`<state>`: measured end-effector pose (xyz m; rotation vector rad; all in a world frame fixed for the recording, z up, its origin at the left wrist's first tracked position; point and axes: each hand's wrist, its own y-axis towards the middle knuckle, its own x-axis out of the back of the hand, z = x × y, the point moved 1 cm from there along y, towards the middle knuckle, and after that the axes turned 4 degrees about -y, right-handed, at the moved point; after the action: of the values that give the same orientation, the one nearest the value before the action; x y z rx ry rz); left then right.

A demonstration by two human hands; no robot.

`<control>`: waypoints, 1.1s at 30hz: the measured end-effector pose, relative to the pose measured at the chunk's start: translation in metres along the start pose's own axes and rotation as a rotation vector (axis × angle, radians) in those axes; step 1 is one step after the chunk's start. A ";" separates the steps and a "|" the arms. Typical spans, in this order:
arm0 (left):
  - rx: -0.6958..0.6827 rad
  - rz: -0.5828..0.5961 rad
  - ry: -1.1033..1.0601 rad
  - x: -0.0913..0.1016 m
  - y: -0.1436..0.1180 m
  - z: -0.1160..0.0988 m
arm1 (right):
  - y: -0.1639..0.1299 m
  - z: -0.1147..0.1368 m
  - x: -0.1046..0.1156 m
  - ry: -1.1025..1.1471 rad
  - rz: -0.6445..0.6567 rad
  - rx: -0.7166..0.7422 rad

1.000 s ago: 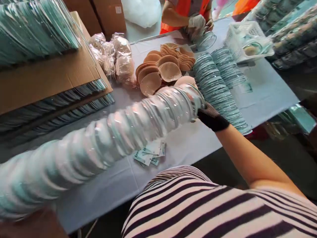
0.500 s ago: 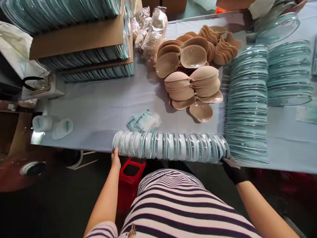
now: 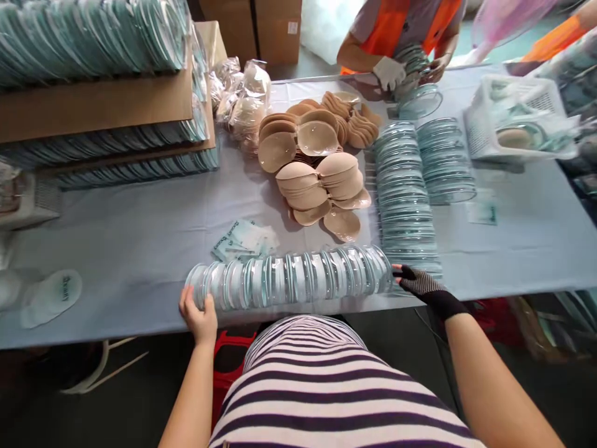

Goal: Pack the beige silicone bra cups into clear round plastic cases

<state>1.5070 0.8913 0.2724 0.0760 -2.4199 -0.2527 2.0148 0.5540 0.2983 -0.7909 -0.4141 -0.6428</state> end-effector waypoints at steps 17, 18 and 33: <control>-0.093 0.988 -0.465 -0.167 -0.033 -0.173 | 0.163 0.162 -0.087 -0.228 0.100 -0.005; -0.026 0.987 -0.484 -0.170 -0.036 -0.175 | 0.160 0.161 -0.089 -0.133 0.135 0.064; 1.006 1.304 -1.241 -0.137 -0.007 -0.219 | -0.007 0.186 -0.132 -0.540 0.351 0.554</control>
<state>1.7534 0.8662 0.3453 -1.5077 -2.7214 1.9533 1.8937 0.7408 0.3462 -0.4726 -0.8771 0.0375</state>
